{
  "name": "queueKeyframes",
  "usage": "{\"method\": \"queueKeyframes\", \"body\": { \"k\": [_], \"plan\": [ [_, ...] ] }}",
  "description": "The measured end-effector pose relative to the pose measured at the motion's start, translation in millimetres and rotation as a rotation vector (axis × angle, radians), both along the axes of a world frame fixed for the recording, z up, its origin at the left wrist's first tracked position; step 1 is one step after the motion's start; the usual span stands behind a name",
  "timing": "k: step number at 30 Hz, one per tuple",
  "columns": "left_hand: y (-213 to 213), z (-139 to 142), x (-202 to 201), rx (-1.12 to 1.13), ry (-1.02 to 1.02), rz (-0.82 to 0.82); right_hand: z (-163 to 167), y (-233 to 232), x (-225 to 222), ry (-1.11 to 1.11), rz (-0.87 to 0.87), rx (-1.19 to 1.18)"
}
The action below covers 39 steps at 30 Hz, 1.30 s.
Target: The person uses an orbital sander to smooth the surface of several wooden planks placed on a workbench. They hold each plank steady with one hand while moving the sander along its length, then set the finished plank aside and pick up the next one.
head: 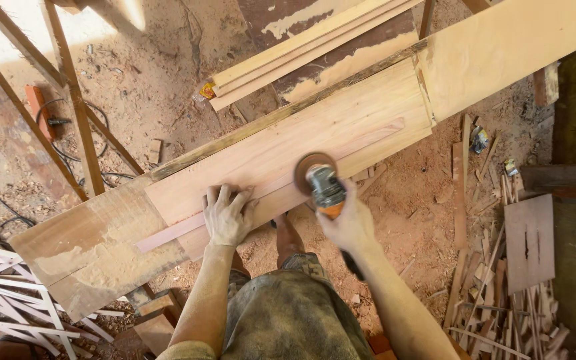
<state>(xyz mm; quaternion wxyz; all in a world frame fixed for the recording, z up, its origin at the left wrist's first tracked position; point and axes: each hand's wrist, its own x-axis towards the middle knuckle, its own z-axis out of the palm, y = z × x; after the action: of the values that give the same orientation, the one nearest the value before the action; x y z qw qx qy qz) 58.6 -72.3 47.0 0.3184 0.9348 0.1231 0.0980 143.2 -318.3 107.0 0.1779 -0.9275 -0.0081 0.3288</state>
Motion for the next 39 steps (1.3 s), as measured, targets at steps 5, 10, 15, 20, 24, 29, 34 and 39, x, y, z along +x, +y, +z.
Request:
{"method": "queueKeyframes", "body": {
  "k": [5,10,15,20,24,29,34,39],
  "plan": [
    [-1,-2,7,0.004,0.032,0.017,5,-36,46,-0.237,-0.122,0.050],
    [-2,-3,15,0.057,0.067,0.015,10,-44,80,-0.336,-0.177,0.106],
    [-3,-2,19,0.078,0.072,0.016,17,-51,113,-0.334,-0.246,0.051],
    [-5,-3,18,0.066,0.071,0.023,18,-70,145,-0.506,-0.238,0.086],
    [-5,-6,17,0.076,0.085,0.024,18,-70,153,-0.502,-0.435,0.081],
    [-8,-12,15,0.112,0.102,0.021,5,-43,100,-0.442,-0.369,0.161],
    [-12,-16,14,0.111,0.079,0.004,-3,-11,41,-0.232,-0.140,0.232],
    [-12,-10,20,0.143,0.092,0.006,15,-30,79,-0.235,-0.221,0.106]
  ]
}}
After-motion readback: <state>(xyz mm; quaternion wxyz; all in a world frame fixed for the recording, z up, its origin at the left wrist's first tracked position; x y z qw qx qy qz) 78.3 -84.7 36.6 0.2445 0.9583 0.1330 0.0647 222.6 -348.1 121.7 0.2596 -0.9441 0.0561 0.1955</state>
